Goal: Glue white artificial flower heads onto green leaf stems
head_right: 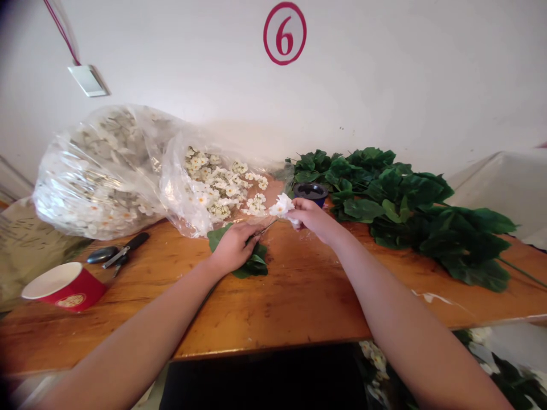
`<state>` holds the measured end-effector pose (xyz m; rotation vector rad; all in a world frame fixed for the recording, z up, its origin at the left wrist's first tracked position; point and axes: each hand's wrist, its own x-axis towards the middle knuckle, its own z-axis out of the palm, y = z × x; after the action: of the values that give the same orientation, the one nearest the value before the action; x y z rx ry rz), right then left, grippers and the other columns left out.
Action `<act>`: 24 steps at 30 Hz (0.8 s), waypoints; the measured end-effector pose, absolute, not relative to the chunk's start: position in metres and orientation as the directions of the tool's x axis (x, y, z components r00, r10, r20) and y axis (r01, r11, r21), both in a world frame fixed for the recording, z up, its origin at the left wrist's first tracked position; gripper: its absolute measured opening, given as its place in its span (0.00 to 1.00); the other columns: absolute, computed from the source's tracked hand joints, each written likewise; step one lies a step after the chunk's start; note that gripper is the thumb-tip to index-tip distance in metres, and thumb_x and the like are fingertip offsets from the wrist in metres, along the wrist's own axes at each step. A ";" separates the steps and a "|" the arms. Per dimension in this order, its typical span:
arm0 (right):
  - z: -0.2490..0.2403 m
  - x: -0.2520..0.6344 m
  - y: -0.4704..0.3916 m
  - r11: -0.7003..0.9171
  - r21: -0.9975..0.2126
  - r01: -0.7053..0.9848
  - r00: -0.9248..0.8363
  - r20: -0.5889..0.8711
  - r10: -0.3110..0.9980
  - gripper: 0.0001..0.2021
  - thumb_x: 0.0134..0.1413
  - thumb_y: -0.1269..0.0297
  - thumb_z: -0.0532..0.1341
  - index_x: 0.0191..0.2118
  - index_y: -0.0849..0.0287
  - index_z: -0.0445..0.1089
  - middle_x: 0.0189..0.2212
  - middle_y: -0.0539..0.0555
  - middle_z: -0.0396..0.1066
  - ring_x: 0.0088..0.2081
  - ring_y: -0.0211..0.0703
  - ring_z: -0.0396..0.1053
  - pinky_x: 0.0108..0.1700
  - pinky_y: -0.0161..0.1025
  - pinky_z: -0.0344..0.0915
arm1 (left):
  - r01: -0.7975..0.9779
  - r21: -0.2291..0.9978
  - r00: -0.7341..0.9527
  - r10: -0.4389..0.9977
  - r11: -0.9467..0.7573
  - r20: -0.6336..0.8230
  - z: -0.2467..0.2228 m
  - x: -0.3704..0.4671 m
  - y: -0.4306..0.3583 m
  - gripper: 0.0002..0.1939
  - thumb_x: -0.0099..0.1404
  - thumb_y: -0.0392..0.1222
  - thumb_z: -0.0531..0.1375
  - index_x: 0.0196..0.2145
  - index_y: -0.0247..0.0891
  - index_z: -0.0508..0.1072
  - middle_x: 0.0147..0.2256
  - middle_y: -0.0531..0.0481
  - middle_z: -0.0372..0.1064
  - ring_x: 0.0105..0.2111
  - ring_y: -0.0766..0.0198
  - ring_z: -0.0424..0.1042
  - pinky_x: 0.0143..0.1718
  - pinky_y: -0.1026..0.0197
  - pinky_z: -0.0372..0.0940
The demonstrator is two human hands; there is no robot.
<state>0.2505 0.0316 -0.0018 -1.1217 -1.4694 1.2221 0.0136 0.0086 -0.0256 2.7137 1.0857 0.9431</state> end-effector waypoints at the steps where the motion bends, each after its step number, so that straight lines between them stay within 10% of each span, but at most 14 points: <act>1: -0.001 0.250 0.030 0.087 -0.989 0.119 -0.235 0.057 0.970 0.18 0.42 0.56 0.70 0.37 0.59 0.68 0.24 0.48 0.67 0.22 0.35 0.64 0.24 0.33 0.62 | 0.603 0.279 0.566 0.647 -0.748 0.511 -0.025 0.013 0.008 0.13 0.65 0.33 0.53 0.45 0.38 0.73 0.37 0.47 0.75 0.39 0.59 0.70 0.43 0.56 0.63; 24: -0.017 0.240 0.038 0.265 -0.849 0.457 -0.147 0.222 0.964 0.18 0.45 0.49 0.66 0.33 0.60 0.75 0.22 0.52 0.71 0.22 0.41 0.67 0.25 0.36 0.60 | 0.777 0.339 0.424 0.838 -0.531 0.342 -0.020 0.020 0.001 0.20 0.69 0.51 0.49 0.27 0.38 0.73 0.24 0.50 0.69 0.25 0.65 0.64 0.28 0.63 0.52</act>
<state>0.2396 0.0382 -0.0166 -1.3073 -1.7399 0.8019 0.0197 0.0005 -0.0199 2.5403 1.4490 0.7250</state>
